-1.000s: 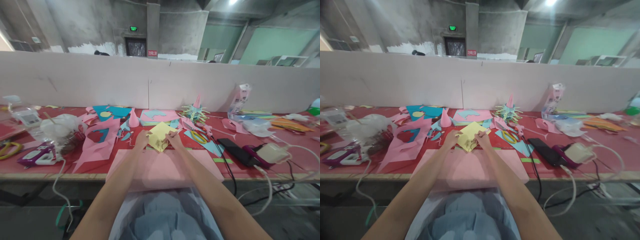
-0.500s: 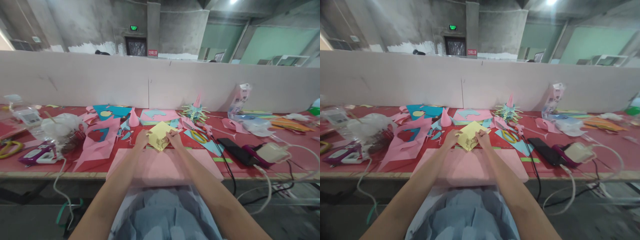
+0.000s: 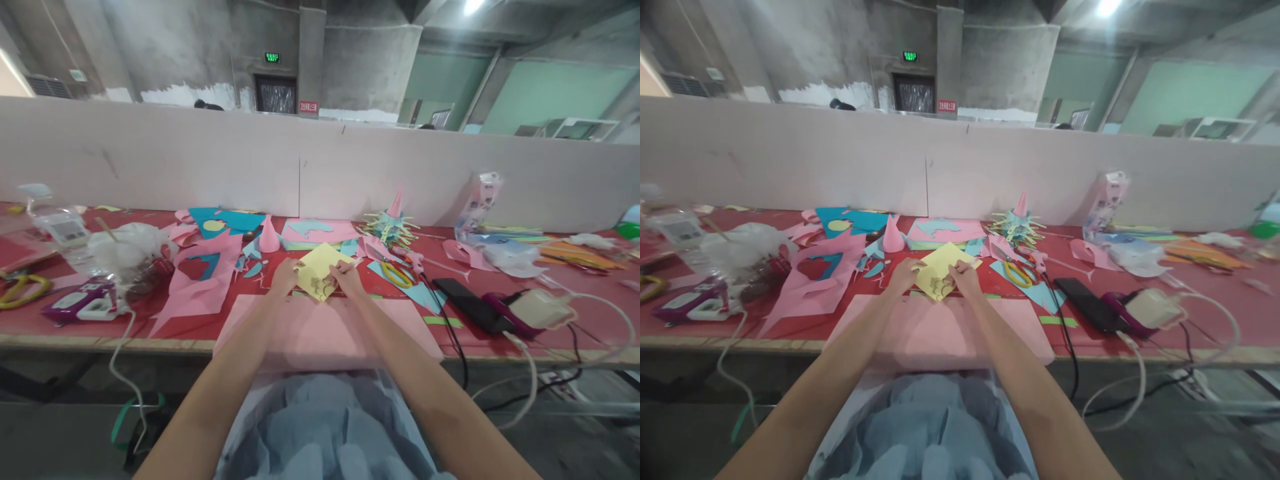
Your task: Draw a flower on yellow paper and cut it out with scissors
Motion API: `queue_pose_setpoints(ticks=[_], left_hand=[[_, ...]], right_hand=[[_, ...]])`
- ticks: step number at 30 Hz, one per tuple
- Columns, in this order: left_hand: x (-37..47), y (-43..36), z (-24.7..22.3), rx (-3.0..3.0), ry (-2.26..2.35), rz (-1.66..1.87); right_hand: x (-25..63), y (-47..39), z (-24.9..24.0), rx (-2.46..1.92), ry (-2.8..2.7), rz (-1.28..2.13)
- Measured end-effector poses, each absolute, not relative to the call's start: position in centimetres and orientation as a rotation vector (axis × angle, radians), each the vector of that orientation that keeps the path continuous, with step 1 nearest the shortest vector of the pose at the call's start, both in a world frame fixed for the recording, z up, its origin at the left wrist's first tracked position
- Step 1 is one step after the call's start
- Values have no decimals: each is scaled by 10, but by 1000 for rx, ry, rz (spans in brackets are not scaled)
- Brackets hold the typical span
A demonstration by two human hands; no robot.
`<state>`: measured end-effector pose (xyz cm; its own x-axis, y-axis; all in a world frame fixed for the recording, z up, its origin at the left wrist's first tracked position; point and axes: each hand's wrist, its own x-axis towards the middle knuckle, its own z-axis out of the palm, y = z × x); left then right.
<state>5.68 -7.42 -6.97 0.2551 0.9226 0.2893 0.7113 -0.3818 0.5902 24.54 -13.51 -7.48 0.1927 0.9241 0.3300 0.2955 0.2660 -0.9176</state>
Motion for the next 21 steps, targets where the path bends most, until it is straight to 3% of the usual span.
queue_pose_setpoints(ticks=[21], left_hand=[[56, -70, -73, 2197, 1472, 875]], right_hand=[[245, -134, -76, -1314, -1339, 639]])
